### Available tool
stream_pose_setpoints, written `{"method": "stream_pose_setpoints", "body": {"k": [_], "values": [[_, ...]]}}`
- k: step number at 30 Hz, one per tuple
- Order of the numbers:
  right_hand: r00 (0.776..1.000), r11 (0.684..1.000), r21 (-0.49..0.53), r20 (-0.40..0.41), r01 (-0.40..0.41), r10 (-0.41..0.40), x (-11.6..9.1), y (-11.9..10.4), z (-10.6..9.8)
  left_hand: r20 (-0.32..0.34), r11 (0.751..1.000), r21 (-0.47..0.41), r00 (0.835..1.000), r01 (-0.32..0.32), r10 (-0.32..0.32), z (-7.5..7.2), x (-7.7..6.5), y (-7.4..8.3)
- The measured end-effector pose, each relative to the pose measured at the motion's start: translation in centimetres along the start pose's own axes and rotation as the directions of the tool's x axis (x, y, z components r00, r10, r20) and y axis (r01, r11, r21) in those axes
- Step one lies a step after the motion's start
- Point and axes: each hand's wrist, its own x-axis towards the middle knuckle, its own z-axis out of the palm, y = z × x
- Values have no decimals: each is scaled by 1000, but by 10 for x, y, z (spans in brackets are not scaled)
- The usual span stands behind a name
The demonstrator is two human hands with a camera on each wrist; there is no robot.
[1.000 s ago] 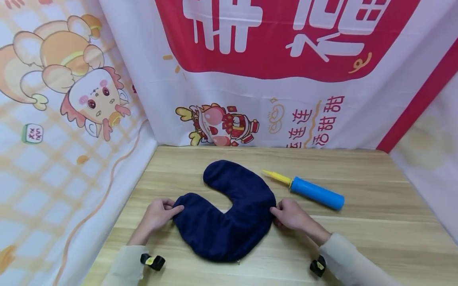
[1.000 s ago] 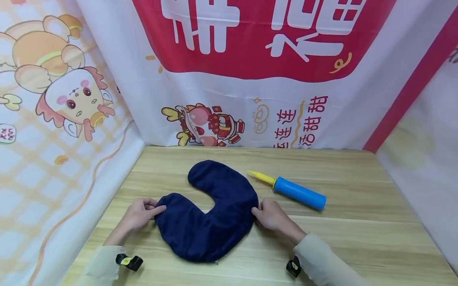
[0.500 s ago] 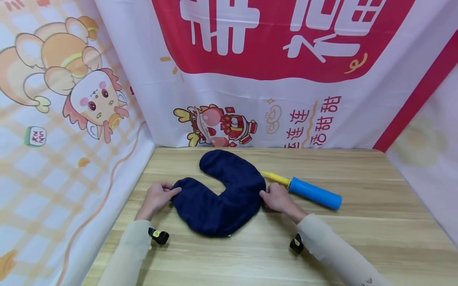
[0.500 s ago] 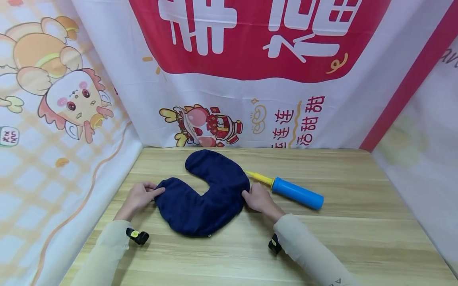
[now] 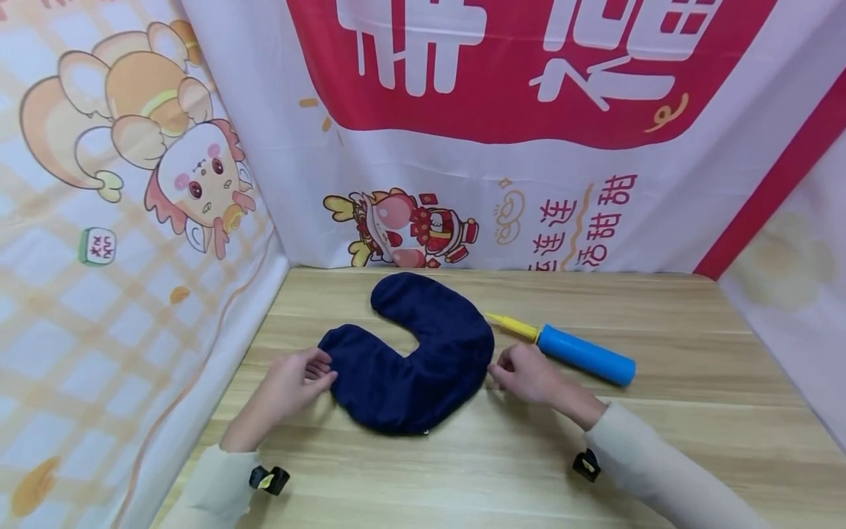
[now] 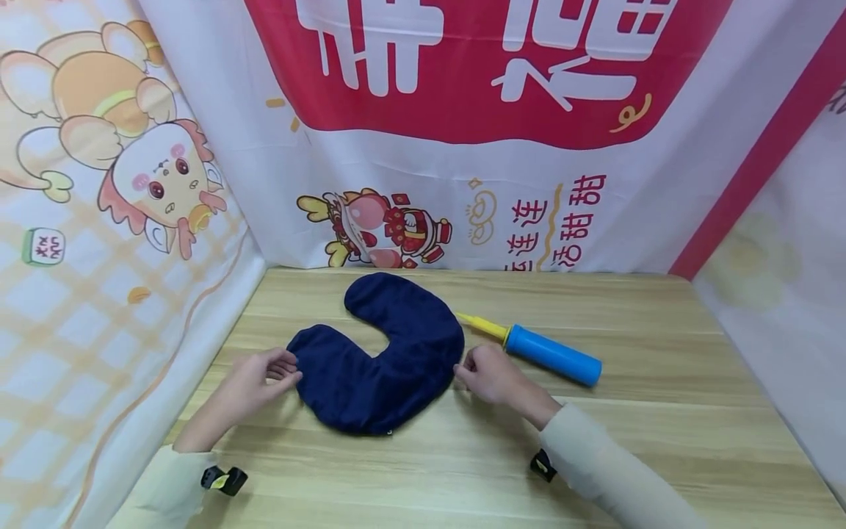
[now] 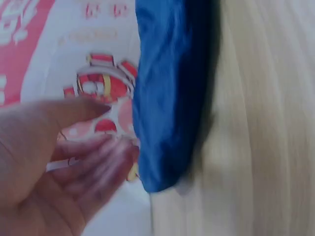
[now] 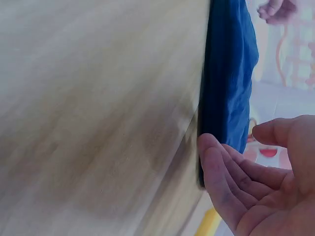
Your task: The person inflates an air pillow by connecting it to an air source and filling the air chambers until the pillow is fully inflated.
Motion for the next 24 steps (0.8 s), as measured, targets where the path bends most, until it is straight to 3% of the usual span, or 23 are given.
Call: {"method": "stream_pose_setpoints", "body": {"k": [2,5,7,10,13,15,20,24], "values": [[999,999,-27,14,41,-41,-6,-4,-3,39,992,-6,991,-129,129,2,-3,13],[996,996,-37,53,77,-75,-15,-10,-4,93,953,-4,949,-302,301,8,-5,33],[992,994,-40,77,103,-100,-20,-15,-3,130,924,-6,916,-383,381,13,-6,46],[983,988,-27,110,149,-145,-25,-20,1,202,893,-8,874,-451,443,22,-6,63],[972,981,-9,137,196,-193,-27,-26,7,269,876,10,845,-483,462,32,-5,74],[964,975,2,151,222,-220,-28,-29,12,301,867,53,835,-496,460,39,-3,78],[947,961,20,167,277,-276,-30,-36,24,349,845,202,843,-495,410,56,-1,80],[942,960,56,189,273,-279,-31,-41,32,376,829,277,848,-487,373,65,-1,79]]}}
